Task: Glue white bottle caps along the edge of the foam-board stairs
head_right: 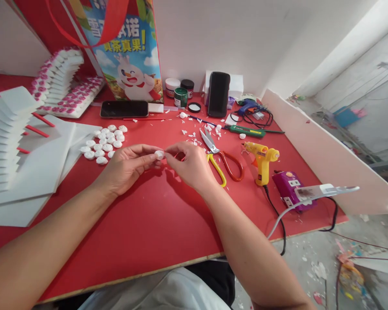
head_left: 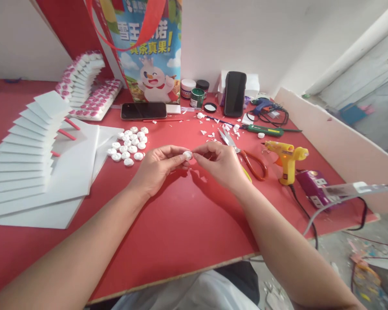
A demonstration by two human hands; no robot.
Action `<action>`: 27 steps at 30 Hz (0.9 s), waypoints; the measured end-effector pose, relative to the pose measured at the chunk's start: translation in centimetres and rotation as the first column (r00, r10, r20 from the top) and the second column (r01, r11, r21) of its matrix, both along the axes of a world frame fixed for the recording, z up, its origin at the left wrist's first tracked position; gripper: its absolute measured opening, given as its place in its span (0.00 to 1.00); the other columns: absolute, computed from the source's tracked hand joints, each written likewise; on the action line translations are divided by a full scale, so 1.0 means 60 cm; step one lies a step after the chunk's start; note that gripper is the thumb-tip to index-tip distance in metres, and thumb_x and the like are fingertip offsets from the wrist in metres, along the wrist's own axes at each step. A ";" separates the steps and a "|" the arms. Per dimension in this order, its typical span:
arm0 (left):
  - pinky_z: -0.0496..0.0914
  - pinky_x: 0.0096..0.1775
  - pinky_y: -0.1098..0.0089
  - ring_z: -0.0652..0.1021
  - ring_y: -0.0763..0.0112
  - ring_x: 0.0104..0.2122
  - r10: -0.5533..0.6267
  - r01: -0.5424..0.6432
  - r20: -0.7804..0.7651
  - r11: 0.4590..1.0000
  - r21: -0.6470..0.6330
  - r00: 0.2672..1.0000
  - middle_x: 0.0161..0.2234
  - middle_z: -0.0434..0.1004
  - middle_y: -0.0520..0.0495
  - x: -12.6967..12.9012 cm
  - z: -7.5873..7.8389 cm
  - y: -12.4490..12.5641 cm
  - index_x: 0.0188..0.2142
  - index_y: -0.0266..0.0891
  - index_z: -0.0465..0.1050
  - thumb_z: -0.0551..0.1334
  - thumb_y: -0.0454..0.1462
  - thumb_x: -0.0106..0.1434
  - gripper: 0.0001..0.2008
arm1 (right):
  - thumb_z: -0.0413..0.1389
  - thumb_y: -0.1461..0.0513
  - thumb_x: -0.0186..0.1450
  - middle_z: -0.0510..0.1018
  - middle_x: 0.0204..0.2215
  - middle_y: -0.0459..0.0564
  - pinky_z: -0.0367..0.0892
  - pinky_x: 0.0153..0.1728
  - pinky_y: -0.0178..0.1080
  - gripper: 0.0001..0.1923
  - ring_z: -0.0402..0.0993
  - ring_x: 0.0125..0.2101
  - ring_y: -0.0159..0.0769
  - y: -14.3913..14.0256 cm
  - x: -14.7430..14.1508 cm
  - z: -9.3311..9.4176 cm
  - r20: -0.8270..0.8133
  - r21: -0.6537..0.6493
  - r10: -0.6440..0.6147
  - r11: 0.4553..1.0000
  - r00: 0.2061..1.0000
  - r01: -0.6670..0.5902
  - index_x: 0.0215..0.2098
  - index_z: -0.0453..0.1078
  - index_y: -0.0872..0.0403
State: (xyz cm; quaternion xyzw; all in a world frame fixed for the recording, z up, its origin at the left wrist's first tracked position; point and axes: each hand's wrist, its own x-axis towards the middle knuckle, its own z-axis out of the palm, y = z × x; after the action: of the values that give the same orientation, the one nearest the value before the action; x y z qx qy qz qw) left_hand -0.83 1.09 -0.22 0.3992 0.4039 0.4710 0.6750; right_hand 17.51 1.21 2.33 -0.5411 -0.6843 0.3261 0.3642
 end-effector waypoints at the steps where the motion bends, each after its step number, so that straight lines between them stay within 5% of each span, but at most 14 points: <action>1: 0.77 0.41 0.68 0.82 0.70 0.32 -0.003 0.003 0.000 1.000 0.004 1.000 0.36 0.85 0.44 0.000 -0.001 0.000 0.37 0.36 0.84 0.77 0.38 0.55 0.11 | 0.61 0.64 0.63 0.84 0.31 0.47 0.66 0.31 0.36 0.05 0.74 0.28 0.32 0.000 0.000 -0.001 -0.003 -0.001 0.004 1.000 1.000 -0.004 0.34 0.81 0.54; 27: 0.76 0.39 0.65 0.80 0.68 0.31 -0.026 0.026 -0.026 1.000 -0.013 0.999 0.31 0.83 0.45 0.002 0.009 -0.003 0.36 0.35 0.84 0.77 0.40 0.52 0.14 | 0.60 0.60 0.61 0.77 0.23 0.45 0.63 0.25 0.34 0.06 0.70 0.23 0.30 -0.004 -0.005 -0.008 -0.050 -0.046 -0.020 0.999 0.999 0.018 0.28 0.72 0.53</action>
State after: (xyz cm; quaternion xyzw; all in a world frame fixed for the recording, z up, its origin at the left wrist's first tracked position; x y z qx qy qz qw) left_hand -0.73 0.89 0.32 0.4064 0.4105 0.4543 0.6782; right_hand 17.19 1.00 1.83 -0.5473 -0.6621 0.3517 0.3721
